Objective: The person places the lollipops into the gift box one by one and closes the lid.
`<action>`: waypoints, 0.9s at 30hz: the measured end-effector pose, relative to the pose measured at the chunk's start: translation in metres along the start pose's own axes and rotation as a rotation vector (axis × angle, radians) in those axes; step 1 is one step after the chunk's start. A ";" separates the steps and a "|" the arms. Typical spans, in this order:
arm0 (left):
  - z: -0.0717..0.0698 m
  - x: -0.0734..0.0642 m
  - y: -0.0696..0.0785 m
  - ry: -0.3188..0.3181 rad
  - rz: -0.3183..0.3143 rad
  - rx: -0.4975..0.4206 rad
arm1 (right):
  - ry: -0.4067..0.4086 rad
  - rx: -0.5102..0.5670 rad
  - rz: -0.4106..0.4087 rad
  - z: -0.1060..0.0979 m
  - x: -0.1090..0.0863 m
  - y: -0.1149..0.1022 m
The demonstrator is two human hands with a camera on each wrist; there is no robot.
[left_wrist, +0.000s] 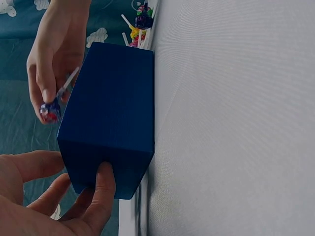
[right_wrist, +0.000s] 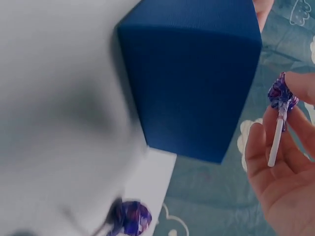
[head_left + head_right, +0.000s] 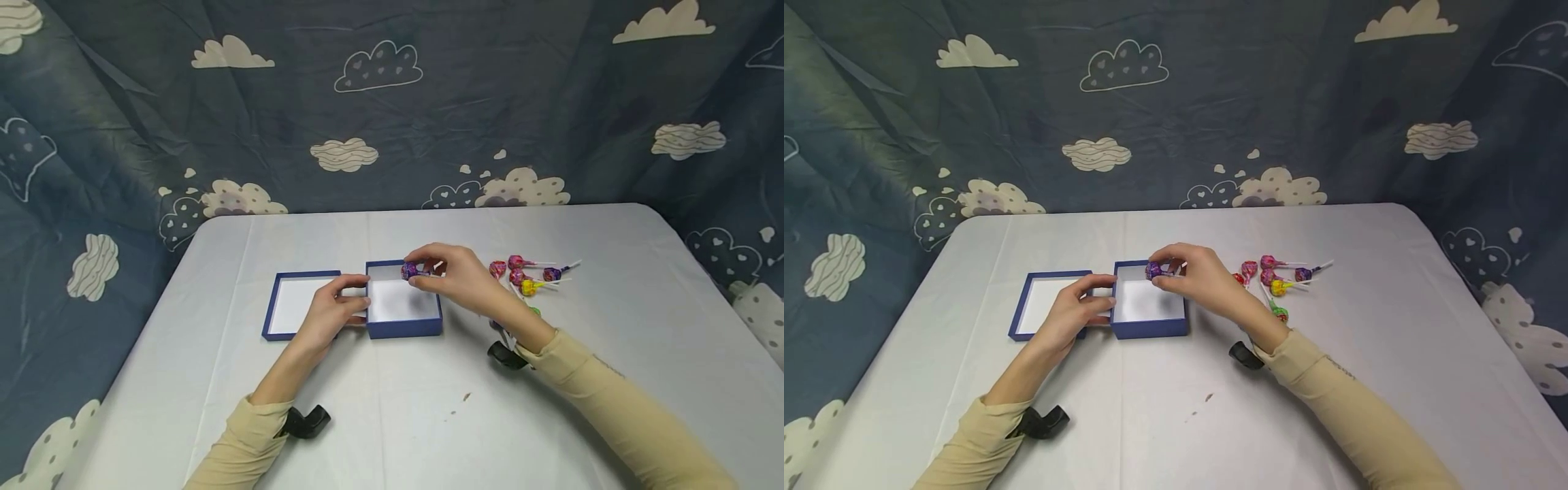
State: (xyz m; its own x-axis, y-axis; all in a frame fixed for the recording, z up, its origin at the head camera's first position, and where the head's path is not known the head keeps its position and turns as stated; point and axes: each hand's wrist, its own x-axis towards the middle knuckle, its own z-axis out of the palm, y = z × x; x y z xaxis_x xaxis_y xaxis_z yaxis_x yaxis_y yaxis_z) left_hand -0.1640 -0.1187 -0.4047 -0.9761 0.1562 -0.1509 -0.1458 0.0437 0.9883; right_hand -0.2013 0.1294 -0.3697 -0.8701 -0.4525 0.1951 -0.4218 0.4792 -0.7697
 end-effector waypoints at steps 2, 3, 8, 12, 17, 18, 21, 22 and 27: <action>0.000 0.000 0.000 0.001 -0.001 -0.004 | -0.004 0.009 0.015 0.006 0.004 -0.001; 0.000 0.000 0.000 0.001 -0.001 -0.006 | -0.006 0.011 0.020 0.008 0.006 -0.002; -0.001 0.000 0.000 0.001 -0.002 -0.008 | -0.017 0.014 0.056 0.021 0.014 -0.005; -0.001 0.000 0.000 -0.002 0.000 -0.009 | -0.014 0.025 0.066 0.030 0.018 -0.007; -0.002 0.000 -0.001 -0.005 0.010 -0.013 | -0.024 -0.003 0.056 0.040 0.024 -0.006; -0.002 0.000 -0.001 -0.005 0.012 -0.014 | -0.027 -0.014 0.055 0.041 0.025 -0.006; -0.002 0.000 -0.001 -0.003 0.015 -0.018 | -0.038 -0.045 0.063 0.045 0.028 -0.006; -0.002 -0.001 -0.001 -0.001 0.015 -0.020 | -0.043 -0.054 0.066 0.046 0.029 -0.006; -0.001 -0.001 -0.001 0.001 0.018 -0.027 | -0.072 -0.090 0.091 0.048 0.032 -0.009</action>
State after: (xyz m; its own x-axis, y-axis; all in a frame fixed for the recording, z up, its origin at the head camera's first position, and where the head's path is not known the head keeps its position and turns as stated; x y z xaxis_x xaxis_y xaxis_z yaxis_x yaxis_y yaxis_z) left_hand -0.1635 -0.1199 -0.4051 -0.9788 0.1555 -0.1335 -0.1329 0.0143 0.9910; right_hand -0.2133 0.0743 -0.3855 -0.8867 -0.4551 0.0809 -0.3663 0.5850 -0.7236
